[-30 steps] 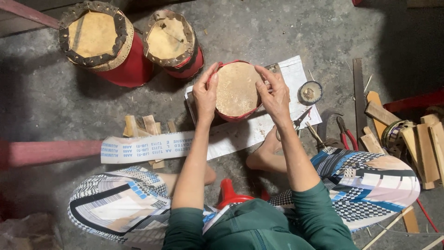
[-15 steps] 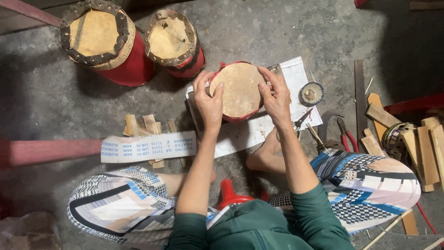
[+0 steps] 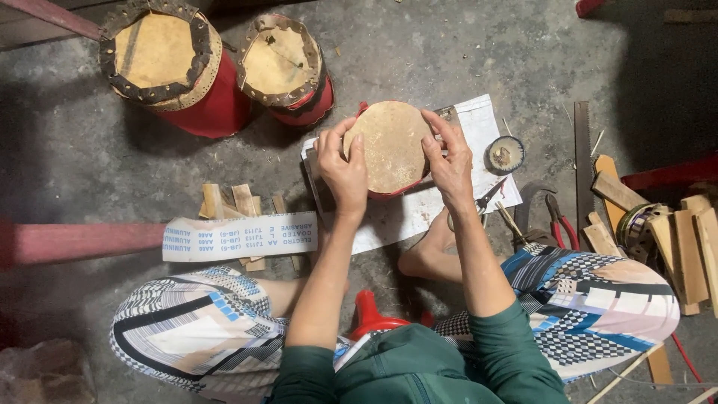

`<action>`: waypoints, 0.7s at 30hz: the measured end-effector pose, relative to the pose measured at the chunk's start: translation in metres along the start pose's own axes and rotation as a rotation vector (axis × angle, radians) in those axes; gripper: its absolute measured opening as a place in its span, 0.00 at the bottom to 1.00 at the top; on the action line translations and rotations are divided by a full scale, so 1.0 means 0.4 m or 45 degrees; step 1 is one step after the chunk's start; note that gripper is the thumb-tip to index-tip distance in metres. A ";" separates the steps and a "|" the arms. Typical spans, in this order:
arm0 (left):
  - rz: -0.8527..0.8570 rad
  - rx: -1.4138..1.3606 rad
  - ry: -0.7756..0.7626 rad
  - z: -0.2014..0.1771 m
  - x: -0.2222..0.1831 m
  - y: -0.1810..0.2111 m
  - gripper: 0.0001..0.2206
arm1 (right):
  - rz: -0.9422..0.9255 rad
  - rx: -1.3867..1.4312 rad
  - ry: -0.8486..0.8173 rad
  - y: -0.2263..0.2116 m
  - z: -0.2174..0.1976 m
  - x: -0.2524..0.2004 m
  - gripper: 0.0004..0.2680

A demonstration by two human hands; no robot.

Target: Trimming excess material from a drum head and hammering a wooden rim into place to secure it.

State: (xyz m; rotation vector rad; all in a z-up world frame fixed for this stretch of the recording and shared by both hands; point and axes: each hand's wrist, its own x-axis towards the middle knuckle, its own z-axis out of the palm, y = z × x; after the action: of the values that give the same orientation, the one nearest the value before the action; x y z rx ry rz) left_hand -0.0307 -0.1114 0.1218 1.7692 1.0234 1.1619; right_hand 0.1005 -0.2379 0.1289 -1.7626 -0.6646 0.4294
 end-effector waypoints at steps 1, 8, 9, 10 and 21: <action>-0.001 0.000 -0.001 0.004 -0.004 0.013 0.13 | 0.002 -0.001 0.000 -0.008 0.000 0.000 0.13; 0.227 0.081 0.013 0.015 0.017 -0.009 0.10 | 0.002 -0.009 0.017 0.040 0.003 0.004 0.13; 0.177 0.057 -0.049 0.013 0.027 -0.032 0.09 | 0.008 -0.009 0.024 0.039 0.005 0.005 0.13; 0.178 0.057 -0.047 0.008 0.029 -0.035 0.09 | 0.006 -0.009 0.024 0.033 0.007 0.005 0.13; 0.500 0.663 -0.213 0.000 0.032 -0.032 0.12 | -0.020 -0.077 0.028 0.037 0.006 -0.002 0.14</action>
State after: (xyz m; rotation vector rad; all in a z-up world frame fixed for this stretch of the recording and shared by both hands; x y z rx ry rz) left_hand -0.0298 -0.0947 0.1142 2.5222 0.9589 1.0023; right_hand 0.1017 -0.2394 0.1140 -1.8157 -0.6818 0.3815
